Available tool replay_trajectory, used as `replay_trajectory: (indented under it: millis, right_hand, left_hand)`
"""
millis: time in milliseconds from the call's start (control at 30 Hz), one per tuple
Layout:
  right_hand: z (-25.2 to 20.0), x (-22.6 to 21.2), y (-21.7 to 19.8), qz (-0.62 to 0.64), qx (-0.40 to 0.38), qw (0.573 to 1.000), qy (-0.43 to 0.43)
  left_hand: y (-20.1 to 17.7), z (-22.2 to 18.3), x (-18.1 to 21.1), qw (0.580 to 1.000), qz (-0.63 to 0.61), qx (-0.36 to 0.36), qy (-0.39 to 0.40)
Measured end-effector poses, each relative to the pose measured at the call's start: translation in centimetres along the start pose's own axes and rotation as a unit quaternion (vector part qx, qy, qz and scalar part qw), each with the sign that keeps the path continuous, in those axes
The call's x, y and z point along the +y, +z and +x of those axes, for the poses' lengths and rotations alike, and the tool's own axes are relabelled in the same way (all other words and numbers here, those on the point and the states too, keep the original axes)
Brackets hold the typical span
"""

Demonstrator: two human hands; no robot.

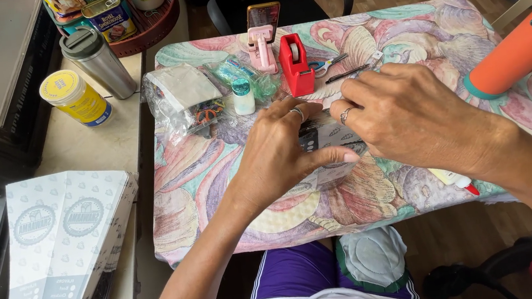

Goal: Folding stacks of printed paper food wrappers and inserting them into clear plastic bags for packaging.

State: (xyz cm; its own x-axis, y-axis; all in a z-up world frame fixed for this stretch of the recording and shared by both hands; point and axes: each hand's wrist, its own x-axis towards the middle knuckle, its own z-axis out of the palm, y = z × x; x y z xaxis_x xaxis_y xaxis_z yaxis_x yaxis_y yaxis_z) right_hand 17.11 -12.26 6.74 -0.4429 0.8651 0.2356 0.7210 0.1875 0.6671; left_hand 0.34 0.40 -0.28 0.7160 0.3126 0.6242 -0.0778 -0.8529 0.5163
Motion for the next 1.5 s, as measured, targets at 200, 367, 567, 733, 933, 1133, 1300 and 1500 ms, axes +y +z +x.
replay_trajectory:
  millis: [200,367,567,733,933,1133,1300,1500]
  right_hand:
    - [-0.1,0.4,-0.8,0.030,-0.010,0.999,0.006]
    - [-0.9,2.1,-1.2,0.146,-0.018,0.989,-0.001]
    - [-1.3,3.4,0.1,0.387,-0.025,0.921,0.034]
    - [-0.8,4.0,1.8,0.546,-0.109,0.812,0.174]
    - [-1.3,3.0,6.6,0.809,-0.170,0.511,0.235]
    - [-2.6,1.7,8.2,0.779,-0.214,0.531,0.256]
    - [-4.6,2.7,3.6,0.715,-0.091,0.620,0.310]
    - [-6.7,-1.1,2.9,0.481,0.196,0.838,0.168]
  left_hand:
    - [2.1,-0.8,-1.3,0.999,0.031,0.043,-0.014]
    - [2.1,-1.2,-0.3,0.997,-0.007,0.077,-0.012]
    - [1.9,-2.1,1.5,0.994,-0.039,0.098,0.013]
    - [1.4,-2.7,2.3,0.994,-0.071,0.083,0.017]
    - [0.4,-2.1,3.4,0.989,-0.121,0.088,-0.007]
    - [0.2,-1.6,2.7,0.987,-0.126,0.095,-0.042]
    - [0.3,-1.1,1.2,0.997,-0.066,0.013,-0.037]
    - [-1.3,0.5,1.0,0.997,-0.054,-0.045,0.017]
